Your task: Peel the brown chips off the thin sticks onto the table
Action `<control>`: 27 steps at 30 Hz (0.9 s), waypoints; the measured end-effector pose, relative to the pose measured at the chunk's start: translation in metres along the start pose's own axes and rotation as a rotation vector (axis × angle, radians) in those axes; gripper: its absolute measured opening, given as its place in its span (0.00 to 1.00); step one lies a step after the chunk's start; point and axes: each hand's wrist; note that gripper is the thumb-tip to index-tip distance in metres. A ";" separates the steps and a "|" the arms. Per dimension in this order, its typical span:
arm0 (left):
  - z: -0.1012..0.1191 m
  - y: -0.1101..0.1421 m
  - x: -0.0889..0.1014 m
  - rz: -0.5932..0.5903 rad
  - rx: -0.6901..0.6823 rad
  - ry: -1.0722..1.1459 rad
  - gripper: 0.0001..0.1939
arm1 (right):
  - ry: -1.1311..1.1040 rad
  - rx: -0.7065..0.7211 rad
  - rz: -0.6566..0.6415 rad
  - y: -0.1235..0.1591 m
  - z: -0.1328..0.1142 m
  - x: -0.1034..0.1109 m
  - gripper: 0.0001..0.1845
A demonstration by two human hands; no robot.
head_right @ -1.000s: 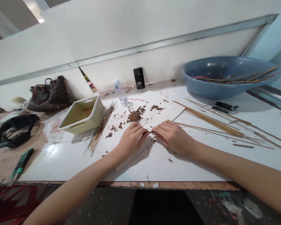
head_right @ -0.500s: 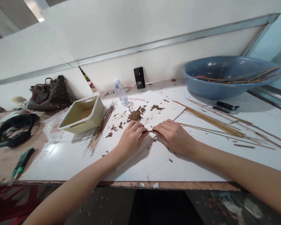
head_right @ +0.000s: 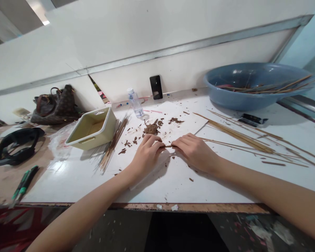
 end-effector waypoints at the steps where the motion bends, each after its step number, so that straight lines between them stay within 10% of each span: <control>1: 0.000 0.000 0.000 -0.003 0.005 0.001 0.06 | 0.003 -0.001 0.000 0.000 0.001 0.000 0.06; 27: -0.001 0.000 0.003 -0.009 0.054 -0.009 0.06 | -0.071 -0.032 -0.055 0.001 0.008 0.005 0.10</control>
Point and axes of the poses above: each hand's wrist, its own y-axis away from the middle knuckle, its own x-axis out of the back of the hand, z = x × y, and after that the axes turned 9 degrees about -x, right-handed
